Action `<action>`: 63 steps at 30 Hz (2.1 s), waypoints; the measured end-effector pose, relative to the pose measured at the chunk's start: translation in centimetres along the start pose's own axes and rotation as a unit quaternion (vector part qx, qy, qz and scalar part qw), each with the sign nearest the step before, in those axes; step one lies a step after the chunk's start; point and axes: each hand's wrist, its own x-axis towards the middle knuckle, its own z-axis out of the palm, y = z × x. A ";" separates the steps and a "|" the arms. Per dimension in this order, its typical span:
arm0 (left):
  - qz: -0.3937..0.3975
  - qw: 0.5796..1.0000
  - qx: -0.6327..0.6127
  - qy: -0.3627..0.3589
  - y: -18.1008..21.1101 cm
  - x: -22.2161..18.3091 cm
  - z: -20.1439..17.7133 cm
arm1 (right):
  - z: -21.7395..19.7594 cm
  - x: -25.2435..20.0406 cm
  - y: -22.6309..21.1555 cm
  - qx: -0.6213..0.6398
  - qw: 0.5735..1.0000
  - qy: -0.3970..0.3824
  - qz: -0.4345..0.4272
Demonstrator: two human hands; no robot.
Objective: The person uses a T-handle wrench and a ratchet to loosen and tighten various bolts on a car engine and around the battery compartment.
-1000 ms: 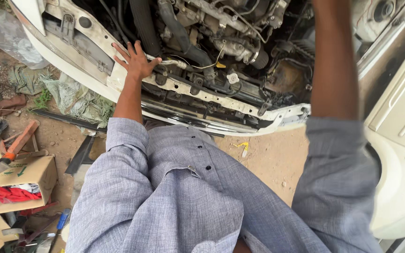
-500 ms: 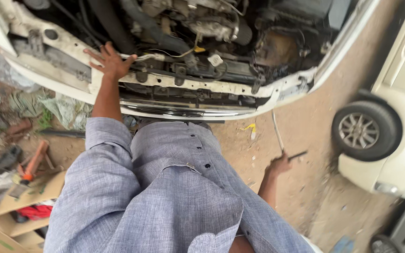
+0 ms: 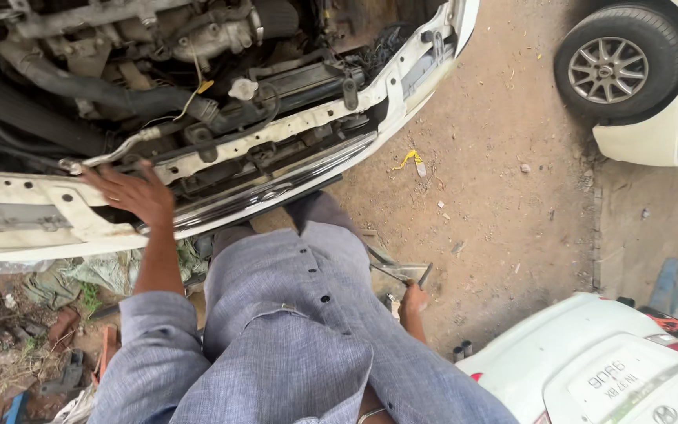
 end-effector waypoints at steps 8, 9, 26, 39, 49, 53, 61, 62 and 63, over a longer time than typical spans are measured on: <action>0.156 0.977 -0.024 -0.144 6.9 -13.3 2.5 | 3.8 7.5 -6.7 0.044 0.986 -0.146 -0.069; 0.167 0.976 0.015 -0.139 6.6 -15.7 2.7 | 3.0 10.5 -6.4 0.048 0.978 -0.185 -0.080; 0.045 0.993 -0.087 -0.073 13.9 -32.5 4.9 | 4.3 29.2 -25.3 0.211 0.783 -0.585 -0.007; 0.111 0.949 -0.055 -0.288 20.9 -24.0 11.6 | 0.8 26.9 -13.0 0.315 0.793 -0.516 0.080; 0.053 0.911 -0.017 -0.408 24.1 -29.9 14.2 | 0.3 36.7 -7.0 0.122 0.899 -0.413 0.075; 0.075 0.924 0.028 -0.375 25.0 -32.6 15.9 | 1.1 42.8 -11.0 0.067 0.881 -0.467 -0.030; -0.081 0.936 -0.041 -0.339 38.7 -38.0 21.5 | -1.3 58.3 -23.0 -0.018 0.907 -0.397 -0.141; -0.065 0.937 -0.033 -0.342 41.1 -38.4 22.7 | -1.5 60.2 -24.9 0.007 0.905 -0.405 -0.126; -0.038 0.942 -0.064 -0.326 43.2 -38.9 23.8 | -1.7 61.6 -27.0 -0.027 0.915 -0.369 -0.158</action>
